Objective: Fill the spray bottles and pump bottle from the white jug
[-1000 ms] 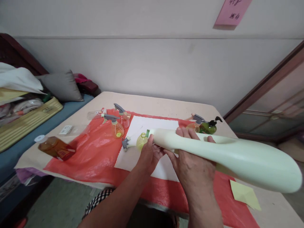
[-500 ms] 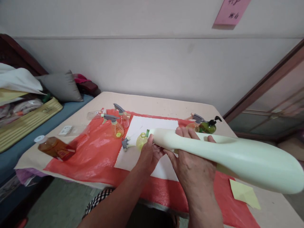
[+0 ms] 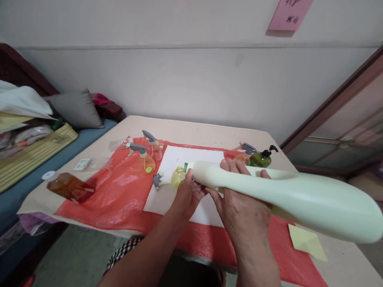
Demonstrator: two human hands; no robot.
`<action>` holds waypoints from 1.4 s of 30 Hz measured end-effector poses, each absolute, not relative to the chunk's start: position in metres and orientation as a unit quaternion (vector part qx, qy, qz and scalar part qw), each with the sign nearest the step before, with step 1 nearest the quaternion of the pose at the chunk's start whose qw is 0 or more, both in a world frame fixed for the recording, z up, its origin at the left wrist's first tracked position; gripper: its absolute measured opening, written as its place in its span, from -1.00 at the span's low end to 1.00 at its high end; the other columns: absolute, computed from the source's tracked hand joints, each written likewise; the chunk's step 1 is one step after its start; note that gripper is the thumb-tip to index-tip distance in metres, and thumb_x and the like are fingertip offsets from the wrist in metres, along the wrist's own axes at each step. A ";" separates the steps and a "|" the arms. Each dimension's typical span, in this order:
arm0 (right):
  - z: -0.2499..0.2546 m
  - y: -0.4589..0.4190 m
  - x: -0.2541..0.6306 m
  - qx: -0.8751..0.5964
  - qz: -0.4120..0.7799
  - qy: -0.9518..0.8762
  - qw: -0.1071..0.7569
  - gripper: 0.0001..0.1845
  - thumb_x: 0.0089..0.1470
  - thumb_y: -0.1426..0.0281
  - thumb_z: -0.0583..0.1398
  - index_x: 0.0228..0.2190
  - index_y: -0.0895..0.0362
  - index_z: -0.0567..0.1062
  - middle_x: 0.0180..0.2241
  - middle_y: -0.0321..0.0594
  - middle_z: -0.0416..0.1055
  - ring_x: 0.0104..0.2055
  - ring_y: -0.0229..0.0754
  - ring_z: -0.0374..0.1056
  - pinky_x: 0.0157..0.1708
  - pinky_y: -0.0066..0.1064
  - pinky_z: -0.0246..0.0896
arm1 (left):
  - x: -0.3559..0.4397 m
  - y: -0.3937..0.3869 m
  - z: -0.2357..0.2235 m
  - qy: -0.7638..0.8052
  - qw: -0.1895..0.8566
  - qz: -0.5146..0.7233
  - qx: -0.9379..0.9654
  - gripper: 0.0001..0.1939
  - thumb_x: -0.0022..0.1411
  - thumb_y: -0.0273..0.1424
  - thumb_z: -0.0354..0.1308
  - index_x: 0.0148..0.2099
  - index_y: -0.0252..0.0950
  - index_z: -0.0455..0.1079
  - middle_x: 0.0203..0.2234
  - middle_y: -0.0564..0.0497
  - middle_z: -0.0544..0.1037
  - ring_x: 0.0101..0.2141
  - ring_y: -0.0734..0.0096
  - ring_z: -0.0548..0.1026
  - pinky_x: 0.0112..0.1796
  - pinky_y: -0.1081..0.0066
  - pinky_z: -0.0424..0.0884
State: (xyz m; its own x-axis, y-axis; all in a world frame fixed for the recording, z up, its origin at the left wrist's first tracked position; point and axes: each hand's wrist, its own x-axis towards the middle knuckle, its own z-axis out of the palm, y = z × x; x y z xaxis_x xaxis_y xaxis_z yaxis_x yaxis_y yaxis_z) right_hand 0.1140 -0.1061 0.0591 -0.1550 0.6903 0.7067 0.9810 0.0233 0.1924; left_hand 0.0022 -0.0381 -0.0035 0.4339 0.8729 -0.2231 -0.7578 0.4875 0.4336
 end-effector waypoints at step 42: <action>0.057 -0.106 0.114 -0.625 -0.321 -0.682 0.204 -0.31 0.29 0.21 0.16 0.32 0.24 0.16 0.23 0.08 0.34 0.26 0.20 0.27 0.35 0.23 -0.22 | 0.004 -0.036 -0.010 0.196 0.841 0.490 0.121 -0.58 0.27 -0.08 0.24 -0.02 -0.32 0.49 -0.06 -0.19 0.57 -0.15 0.24 0.56 -0.14 0.25 0.54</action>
